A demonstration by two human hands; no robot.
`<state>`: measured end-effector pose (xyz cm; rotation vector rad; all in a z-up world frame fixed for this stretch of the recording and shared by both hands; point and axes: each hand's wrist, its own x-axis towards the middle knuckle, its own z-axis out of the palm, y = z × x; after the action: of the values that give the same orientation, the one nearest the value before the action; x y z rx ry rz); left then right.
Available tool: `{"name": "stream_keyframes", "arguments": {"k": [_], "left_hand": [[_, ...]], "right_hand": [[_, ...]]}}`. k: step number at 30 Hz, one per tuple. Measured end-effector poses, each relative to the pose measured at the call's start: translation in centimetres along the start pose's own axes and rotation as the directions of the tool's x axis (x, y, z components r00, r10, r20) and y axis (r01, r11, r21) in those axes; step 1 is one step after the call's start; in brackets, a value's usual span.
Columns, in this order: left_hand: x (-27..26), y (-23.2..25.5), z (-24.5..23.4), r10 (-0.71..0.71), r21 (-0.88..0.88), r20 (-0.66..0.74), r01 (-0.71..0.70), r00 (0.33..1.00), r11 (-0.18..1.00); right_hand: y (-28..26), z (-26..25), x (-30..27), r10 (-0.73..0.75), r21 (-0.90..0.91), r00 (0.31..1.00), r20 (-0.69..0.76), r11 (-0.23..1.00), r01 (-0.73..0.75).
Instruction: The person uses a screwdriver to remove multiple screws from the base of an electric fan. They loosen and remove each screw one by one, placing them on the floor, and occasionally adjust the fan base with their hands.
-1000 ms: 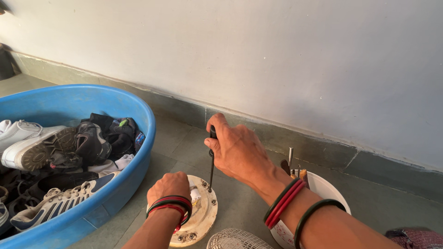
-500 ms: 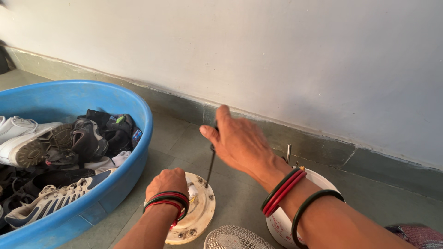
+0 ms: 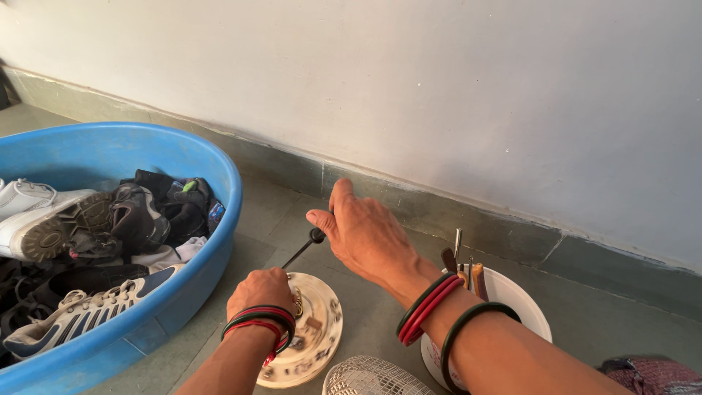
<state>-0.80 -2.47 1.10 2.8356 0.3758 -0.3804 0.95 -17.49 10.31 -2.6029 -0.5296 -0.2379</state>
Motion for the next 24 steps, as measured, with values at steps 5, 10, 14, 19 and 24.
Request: {"name": "stream_keyframes", "arguments": {"k": [5,10,14,19,24], "left_hand": [[0.3,-0.3,-0.1,-0.003,-0.043,0.008,0.003,1.0,0.999],[0.5,-1.3,0.0,0.146,0.082,0.005,-0.146,0.989,0.986],[0.7,-2.0,0.1,0.269,0.163,0.028,-0.27,0.963,0.949],[0.2,-1.7,0.4,0.326,0.191,-0.01,-0.318,0.945,0.929],[0.0,-1.5,-0.2,0.195,0.152,0.079,-0.205,0.978,0.967]], "right_hand": [[-0.1,0.0,0.2,0.052,0.109,0.998,0.017,0.993,-0.054],[-0.5,0.3,0.8,-0.046,0.206,0.993,-0.105,0.976,0.067],[-1.0,0.7,0.9,-0.134,0.228,0.979,-0.154,0.959,0.168],[-1.2,0.6,1.3,-0.193,0.218,0.952,-0.237,0.944,0.246],[-0.7,0.7,1.4,-0.053,0.332,0.959,-0.28,0.932,0.149]]}}
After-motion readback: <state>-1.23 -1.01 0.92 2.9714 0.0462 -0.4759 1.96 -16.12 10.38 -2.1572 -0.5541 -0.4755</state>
